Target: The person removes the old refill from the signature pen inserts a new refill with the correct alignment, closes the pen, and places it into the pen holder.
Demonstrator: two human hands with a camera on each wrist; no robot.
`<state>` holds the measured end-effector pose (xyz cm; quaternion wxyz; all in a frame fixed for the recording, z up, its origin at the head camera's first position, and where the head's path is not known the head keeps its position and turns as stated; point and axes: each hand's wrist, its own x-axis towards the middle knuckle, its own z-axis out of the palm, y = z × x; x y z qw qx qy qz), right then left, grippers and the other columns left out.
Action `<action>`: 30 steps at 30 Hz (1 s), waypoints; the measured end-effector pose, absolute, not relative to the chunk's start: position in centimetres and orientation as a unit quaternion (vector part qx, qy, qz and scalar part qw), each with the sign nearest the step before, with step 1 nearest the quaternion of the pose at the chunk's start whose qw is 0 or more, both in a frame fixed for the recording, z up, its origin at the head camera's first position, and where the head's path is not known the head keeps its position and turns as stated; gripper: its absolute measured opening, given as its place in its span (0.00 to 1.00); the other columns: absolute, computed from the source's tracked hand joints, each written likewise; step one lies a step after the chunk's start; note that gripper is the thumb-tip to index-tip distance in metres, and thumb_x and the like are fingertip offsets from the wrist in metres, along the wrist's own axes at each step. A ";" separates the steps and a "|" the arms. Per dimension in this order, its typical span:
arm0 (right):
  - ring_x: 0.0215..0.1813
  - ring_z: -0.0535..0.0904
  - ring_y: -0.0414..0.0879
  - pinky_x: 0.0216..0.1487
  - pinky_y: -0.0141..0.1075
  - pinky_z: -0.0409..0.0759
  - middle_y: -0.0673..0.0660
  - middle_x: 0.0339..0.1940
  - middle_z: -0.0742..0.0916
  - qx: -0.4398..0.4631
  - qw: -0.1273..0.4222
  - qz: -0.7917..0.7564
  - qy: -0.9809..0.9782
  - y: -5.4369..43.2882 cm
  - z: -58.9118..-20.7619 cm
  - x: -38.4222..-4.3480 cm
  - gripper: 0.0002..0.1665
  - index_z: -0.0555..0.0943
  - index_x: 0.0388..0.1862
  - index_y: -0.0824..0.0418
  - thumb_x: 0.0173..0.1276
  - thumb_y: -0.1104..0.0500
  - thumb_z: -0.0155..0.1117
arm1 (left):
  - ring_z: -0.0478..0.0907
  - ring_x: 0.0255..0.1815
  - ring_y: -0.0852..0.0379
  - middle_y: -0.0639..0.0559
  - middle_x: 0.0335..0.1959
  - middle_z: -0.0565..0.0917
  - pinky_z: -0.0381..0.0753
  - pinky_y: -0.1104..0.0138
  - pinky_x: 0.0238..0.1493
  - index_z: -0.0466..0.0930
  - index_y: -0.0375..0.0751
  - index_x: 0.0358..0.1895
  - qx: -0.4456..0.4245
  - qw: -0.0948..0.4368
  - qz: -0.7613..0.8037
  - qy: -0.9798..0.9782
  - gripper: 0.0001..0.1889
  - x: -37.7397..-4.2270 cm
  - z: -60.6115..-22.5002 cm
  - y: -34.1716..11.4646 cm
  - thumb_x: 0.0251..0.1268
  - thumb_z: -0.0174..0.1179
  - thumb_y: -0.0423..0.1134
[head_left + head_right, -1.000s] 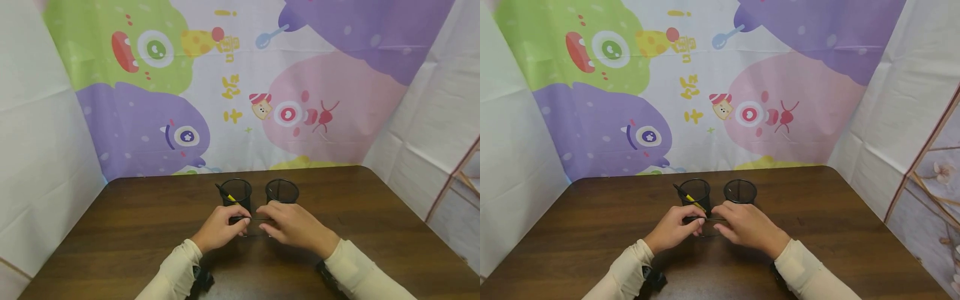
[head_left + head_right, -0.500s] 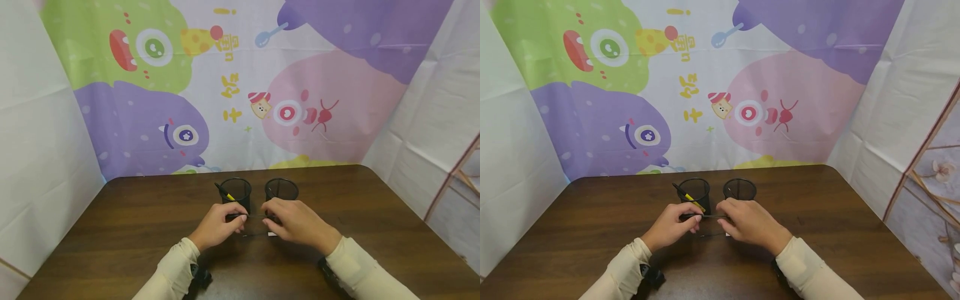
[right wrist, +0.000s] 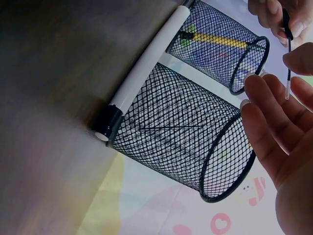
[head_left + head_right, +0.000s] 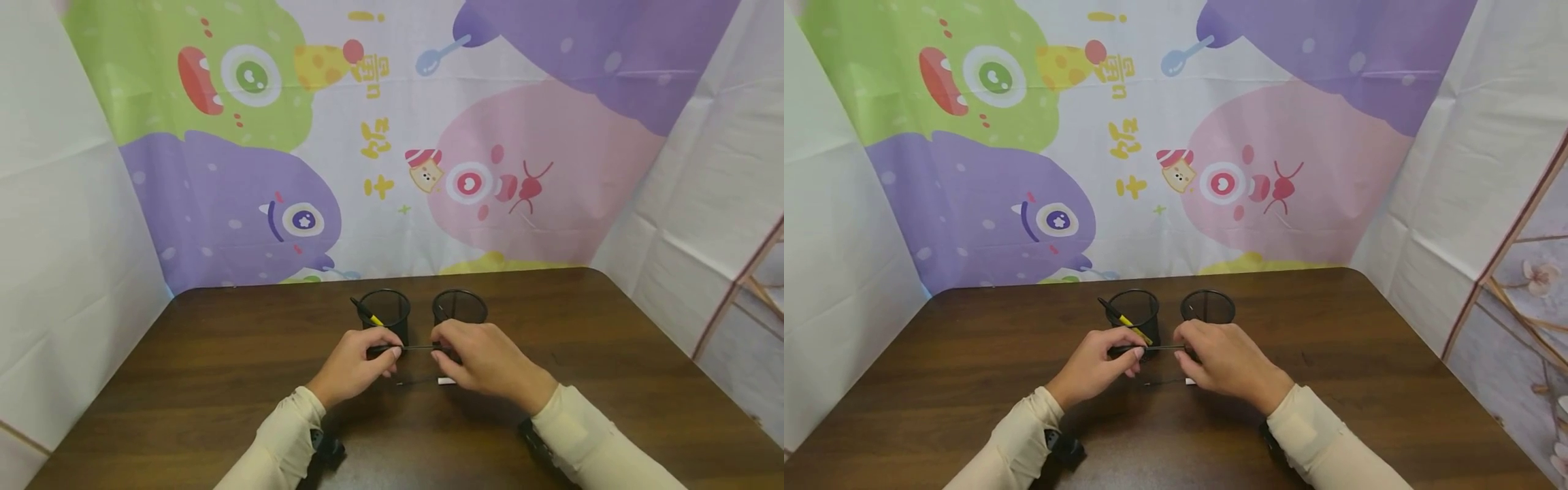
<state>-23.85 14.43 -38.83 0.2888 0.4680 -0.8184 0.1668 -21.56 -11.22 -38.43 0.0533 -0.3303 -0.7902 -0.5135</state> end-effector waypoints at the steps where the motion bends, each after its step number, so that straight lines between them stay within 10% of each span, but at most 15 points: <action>1: 0.24 0.69 0.32 0.24 0.28 0.72 0.44 0.27 0.78 0.467 0.290 0.168 -0.818 14.5 -38.9 -23.8 0.09 0.78 0.41 0.55 0.63 0.58 0.68 | 0.84 0.24 0.52 0.45 0.25 0.85 0.85 0.64 0.31 0.83 0.36 0.42 -0.329 0.053 -0.513 -0.791 0.05 -21.6 -38.5 -11.2 0.70 0.60 0.26; 30: 0.26 0.71 0.30 0.25 0.23 0.72 0.43 0.33 0.81 0.503 0.282 0.171 -0.798 14.1 -38.8 -23.7 0.01 0.83 0.38 0.57 0.69 0.62 0.65 | 0.83 0.24 0.60 0.57 0.25 0.85 0.85 0.65 0.30 0.84 0.45 0.43 -0.344 0.044 -0.506 -0.790 0.03 -23.6 -41.3 -11.3 0.71 0.62 0.34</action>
